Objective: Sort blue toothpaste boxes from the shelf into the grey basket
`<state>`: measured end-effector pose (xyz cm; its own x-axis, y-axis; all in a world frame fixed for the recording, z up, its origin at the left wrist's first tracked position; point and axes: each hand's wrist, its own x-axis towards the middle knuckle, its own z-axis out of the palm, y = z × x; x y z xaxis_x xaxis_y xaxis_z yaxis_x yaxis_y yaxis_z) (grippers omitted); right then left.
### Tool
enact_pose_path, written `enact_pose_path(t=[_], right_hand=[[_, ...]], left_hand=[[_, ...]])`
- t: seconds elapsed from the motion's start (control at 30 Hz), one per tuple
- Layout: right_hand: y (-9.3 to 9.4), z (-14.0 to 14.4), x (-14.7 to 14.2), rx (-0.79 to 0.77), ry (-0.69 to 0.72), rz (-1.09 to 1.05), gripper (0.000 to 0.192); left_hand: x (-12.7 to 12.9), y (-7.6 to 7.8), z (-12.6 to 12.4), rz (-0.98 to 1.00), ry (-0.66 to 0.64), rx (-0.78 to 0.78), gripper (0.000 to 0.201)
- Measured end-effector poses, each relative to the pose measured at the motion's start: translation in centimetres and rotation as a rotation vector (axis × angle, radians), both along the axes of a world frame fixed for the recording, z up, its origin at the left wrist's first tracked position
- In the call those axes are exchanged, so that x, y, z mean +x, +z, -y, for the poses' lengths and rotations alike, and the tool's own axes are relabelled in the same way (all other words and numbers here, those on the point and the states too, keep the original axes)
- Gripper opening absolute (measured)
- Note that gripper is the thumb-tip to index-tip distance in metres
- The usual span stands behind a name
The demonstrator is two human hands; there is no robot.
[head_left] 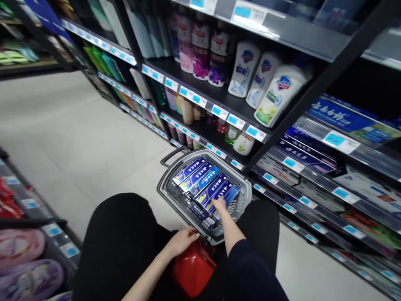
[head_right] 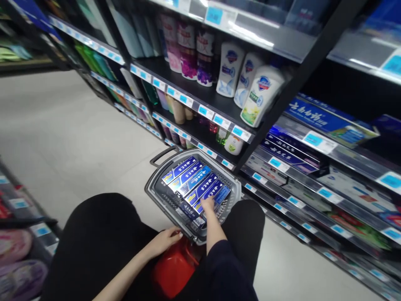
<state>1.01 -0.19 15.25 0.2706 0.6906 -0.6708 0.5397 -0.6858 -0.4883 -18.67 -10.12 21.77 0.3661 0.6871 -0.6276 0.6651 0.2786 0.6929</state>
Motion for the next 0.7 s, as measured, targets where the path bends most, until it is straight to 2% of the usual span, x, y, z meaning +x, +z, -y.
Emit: enact_pose_path(t=[0.1,0.2,0.27,0.33,0.4,0.47,0.53,0.6,0.63,0.7], right_hand=[[2.1,-0.2,-1.2,-0.026,0.03,0.056,0.06],[5.6,-0.9,-1.8,0.056,0.126,0.02,0.04],[9.1,-1.8,-0.9,0.21,0.18,-0.016,0.027],[13.8,-2.4,1.6,0.444,0.179,-0.015,0.023],[19.3,-2.5,5.9,0.708,0.094,0.056,0.032],[25.3,-1.8,11.8,0.969,-0.071,0.21,0.041],[31.1,-0.8,18.4,1.345,-0.29,0.59,0.045],[36.3,0.0,25.1,1.423,-0.398,0.929,0.045],[38.6,0.3,28.2,1.38,-0.428,1.051,0.045],[42.3,0.8,34.0,1.163,-0.471,1.171,0.047]], left_hand=[[0.0,-0.2,-0.2,-0.021,-0.081,0.013,0.049],[0.0,-0.5,-0.3,0.001,-0.095,-0.004,0.053],[-0.1,-0.8,-0.3,0.023,-0.094,0.001,0.056],[-0.3,-1.1,-0.2,0.035,-0.1,0.014,0.058],[-0.5,-1.3,-0.2,0.032,-0.111,0.02,0.06],[-0.8,-1.6,-0.1,0.013,-0.124,0.022,0.062],[-1.0,-1.9,-0.1,-0.003,-0.134,0.029,0.064],[-1.1,-2.2,-0.2,-0.014,-0.121,0.045,0.064],[-1.1,-2.3,-0.3,-0.024,-0.106,0.05,0.064],[-1.1,-2.5,-0.5,-0.056,-0.08,0.053,0.061]])
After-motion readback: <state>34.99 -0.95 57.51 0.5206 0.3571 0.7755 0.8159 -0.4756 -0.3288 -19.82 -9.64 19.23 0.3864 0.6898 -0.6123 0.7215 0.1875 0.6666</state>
